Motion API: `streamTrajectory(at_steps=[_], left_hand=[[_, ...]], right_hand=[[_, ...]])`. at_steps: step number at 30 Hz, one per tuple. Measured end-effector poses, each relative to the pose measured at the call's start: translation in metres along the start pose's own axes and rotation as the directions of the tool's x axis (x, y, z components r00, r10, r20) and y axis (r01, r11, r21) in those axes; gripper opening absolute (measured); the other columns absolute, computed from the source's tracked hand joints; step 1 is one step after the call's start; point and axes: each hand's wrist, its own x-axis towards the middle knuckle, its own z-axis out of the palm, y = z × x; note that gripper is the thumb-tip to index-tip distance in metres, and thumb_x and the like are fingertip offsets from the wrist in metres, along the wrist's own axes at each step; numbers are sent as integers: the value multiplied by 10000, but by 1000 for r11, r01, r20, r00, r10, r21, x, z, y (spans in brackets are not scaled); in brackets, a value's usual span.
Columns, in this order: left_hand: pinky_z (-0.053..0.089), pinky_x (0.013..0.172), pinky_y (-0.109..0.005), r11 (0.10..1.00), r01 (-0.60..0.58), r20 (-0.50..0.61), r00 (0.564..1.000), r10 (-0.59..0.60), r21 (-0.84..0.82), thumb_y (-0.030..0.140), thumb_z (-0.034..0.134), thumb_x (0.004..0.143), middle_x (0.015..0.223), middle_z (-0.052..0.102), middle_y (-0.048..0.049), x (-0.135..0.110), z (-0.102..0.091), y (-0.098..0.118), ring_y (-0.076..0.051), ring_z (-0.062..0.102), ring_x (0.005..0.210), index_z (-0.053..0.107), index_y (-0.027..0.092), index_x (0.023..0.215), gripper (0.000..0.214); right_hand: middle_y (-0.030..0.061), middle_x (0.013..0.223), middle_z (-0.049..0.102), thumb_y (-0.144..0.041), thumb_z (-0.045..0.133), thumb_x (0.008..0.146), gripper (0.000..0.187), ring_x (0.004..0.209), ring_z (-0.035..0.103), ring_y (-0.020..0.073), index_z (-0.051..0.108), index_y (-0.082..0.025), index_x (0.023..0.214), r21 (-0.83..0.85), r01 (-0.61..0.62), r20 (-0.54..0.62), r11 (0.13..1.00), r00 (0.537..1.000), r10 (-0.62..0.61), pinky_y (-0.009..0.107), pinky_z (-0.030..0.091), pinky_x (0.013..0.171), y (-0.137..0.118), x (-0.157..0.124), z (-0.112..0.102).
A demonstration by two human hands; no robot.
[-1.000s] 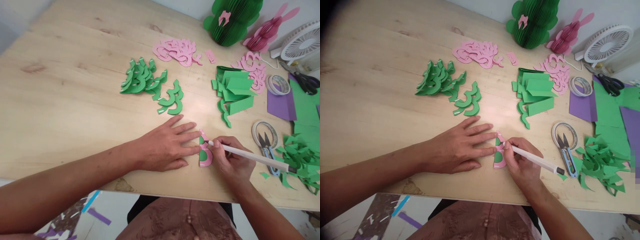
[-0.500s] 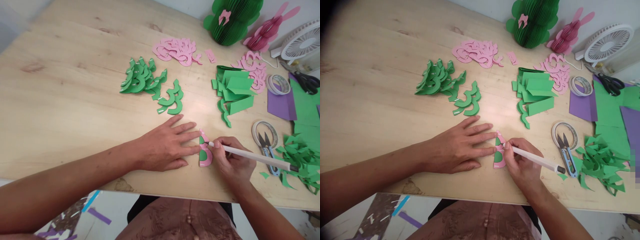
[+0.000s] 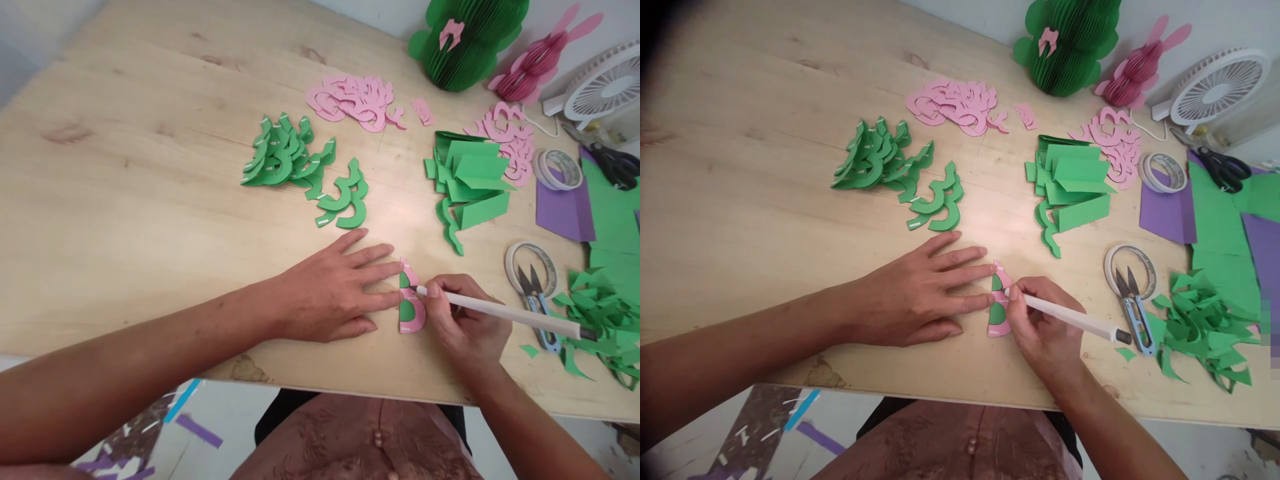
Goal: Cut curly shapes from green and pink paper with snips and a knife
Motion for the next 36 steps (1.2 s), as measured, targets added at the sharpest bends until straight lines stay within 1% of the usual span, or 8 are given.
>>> streamTrajectory(at_steps=[5, 9, 14, 16, 20, 22, 29, 36], left_hand=[[221, 1110, -579, 1000, 0, -2, 1000, 0, -2, 363, 550, 882, 1442, 458, -105, 0, 0, 0, -320, 368, 1341, 538, 257, 1284, 417], [214, 1110, -583, 1000, 3, 7, 1000, -3, 1, 357, 556, 877, 1448, 450, -108, 0, 0, 0, -321, 363, 1342, 534, 255, 1290, 425], [229, 1106, -576, 1000, 1, -11, 1000, -1, -4, 352, 571, 867, 1433, 466, -111, 0, 0, 1, -320, 375, 1333, 536, 255, 1286, 432], [229, 1107, -574, 1000, 3, -16, 1000, -3, -6, 352, 572, 867, 1429, 471, -109, 1, 0, 1, -320, 379, 1330, 543, 256, 1279, 424], [230, 1108, -573, 1000, 4, -1, 1000, -4, -9, 341, 568, 867, 1435, 466, -103, 1, -1, 1, -320, 375, 1336, 541, 261, 1282, 423], [231, 1106, -580, 1000, 3, 5, 1000, -3, -9, 340, 561, 872, 1439, 461, -107, 1, -1, 1, -323, 372, 1337, 536, 256, 1291, 428], [237, 1103, -578, 1000, -1, -9, 1000, 0, -6, 335, 574, 864, 1429, 472, -108, 1, -1, 1, -321, 380, 1331, 542, 264, 1282, 425], [217, 1109, -580, 1000, 1, 15, 1000, -1, 3, 348, 557, 874, 1437, 463, -109, 1, -1, 1, -325, 364, 1344, 546, 260, 1280, 416]], right_hand=[[-36, 518, 564, -214, 572, 837, 158, 405, 471, 89, 605, -188, 685, 0, -13, -4, 1000, 1000, 13, 208, 354, 374, 1, -1, 1], [-39, 512, 560, -209, 575, 836, 154, 397, 459, 86, 608, -191, 687, -4, 12, -2, 1000, 1000, -12, 207, 343, 369, 0, 0, 1], [-50, 471, 527, -219, 576, 833, 156, 368, 433, 85, 614, -197, 684, 9, 12, 21, 1000, 1000, -12, 213, 322, 355, -1, 0, 0], [-44, 480, 549, -222, 576, 831, 155, 376, 457, 91, 616, -198, 683, 51, -18, 10, 999, 1000, 18, 213, 339, 359, -1, 1, 0], [-25, 528, 613, -239, 595, 826, 153, 437, 542, 116, 616, -204, 679, 172, -117, -78, 978, 988, 132, 216, 412, 400, 0, 1, -1], [-22, 528, 620, -236, 606, 819, 151, 448, 554, 122, 619, -205, 673, 200, -140, -89, 970, 983, 160, 218, 422, 405, 0, 2, 0], [-8, 559, 657, -259, 612, 823, 139, 484, 599, 141, 628, -203, 697, 250, -202, -57, 947, 973, 223, 228, 454, 432, 1, 2, 1], [-15, 511, 622, -240, 596, 806, 153, 418, 565, 128, 615, -192, 663, 210, -206, -13, 956, 977, 213, 210, 391, 360, -1, 3, 2]])
